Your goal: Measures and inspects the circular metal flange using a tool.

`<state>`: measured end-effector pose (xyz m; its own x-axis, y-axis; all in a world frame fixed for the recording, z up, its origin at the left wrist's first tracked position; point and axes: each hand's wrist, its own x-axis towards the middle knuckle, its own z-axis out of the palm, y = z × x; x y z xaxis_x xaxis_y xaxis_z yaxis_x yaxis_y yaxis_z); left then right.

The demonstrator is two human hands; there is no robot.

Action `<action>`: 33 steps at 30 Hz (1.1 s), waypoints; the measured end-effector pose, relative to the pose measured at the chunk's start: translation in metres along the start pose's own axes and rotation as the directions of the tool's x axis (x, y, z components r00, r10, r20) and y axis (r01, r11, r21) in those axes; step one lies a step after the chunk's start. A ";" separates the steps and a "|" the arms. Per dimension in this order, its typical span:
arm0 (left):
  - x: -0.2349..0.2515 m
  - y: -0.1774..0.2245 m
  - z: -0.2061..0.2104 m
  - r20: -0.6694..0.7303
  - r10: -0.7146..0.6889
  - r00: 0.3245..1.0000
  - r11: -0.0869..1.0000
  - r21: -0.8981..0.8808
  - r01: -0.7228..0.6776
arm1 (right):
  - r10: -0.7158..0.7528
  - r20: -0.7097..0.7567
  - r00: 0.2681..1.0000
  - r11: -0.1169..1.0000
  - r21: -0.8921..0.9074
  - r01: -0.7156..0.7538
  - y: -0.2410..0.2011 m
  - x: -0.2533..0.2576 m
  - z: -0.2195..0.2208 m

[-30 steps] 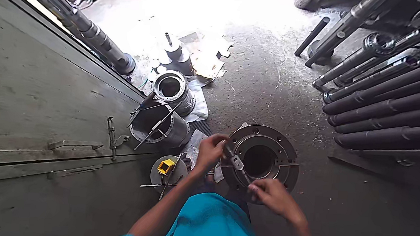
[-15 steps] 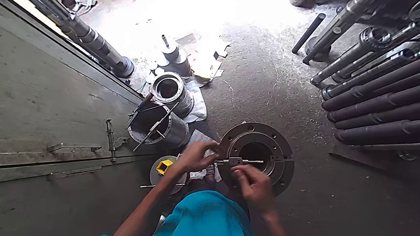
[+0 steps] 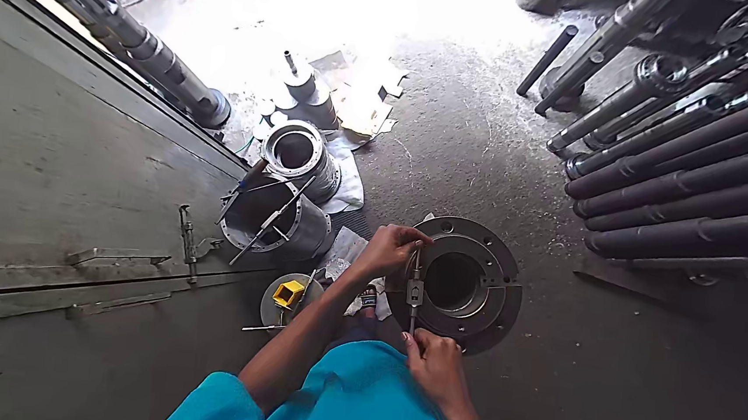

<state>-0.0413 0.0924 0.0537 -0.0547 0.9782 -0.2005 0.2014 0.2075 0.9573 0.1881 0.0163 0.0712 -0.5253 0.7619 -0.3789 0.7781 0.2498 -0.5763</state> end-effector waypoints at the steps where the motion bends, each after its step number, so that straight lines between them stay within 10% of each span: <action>1: -0.009 -0.004 -0.006 -0.024 0.019 1.000 0.999 0.035 -0.018 | 0.019 0.062 0.998 1.000 0.017 -0.020 0.008 0.004 -0.012; 8: -0.139 -0.040 0.021 -0.343 0.009 0.939 1.000 -0.011 -0.013 | -0.124 -0.191 0.974 0.992 -0.044 0.118 0.057 0.084 -0.072; 13: -0.146 -0.032 0.048 -0.488 -0.118 0.865 0.983 -0.179 0.033 | -0.113 -0.046 0.993 0.978 -0.184 0.103 0.044 0.093 -0.086; 16: -0.087 -0.020 0.018 -0.433 -0.159 0.887 0.973 -0.219 0.068 | -0.020 0.204 0.979 0.998 -0.062 0.034 0.051 0.054 -0.088; 19: -0.012 0.003 0.011 -0.080 0.004 0.997 0.999 0.043 0.000 | -0.045 0.494 0.868 0.962 0.255 -0.096 0.015 0.033 -0.038; 22: 0.035 0.046 0.043 0.475 -0.015 0.880 0.875 0.432 -0.218 | 0.065 0.228 0.971 0.701 0.683 -0.207 -0.050 0.041 0.033; 25: 0.030 0.074 0.066 0.674 -0.215 0.707 0.728 0.593 -0.344 | 0.195 0.005 0.981 0.538 0.836 -0.111 -0.088 0.051 0.060; 29: -0.012 0.061 0.020 0.498 -0.041 0.866 0.802 0.534 -0.269 | -0.068 0.233 0.970 0.685 0.718 -0.125 -0.063 0.049 0.017; 33: -0.084 -0.023 -0.045 0.109 0.022 0.994 0.965 0.256 -0.050 | -0.255 -0.350 0.901 0.890 0.279 0.360 0.007 0.046 -0.037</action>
<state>-0.0851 0.0045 0.0583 0.0563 0.9781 -0.2006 0.4475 0.1548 0.8808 0.1817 0.0751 0.0766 -0.5517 0.8320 0.0587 0.4072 0.3301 -0.8516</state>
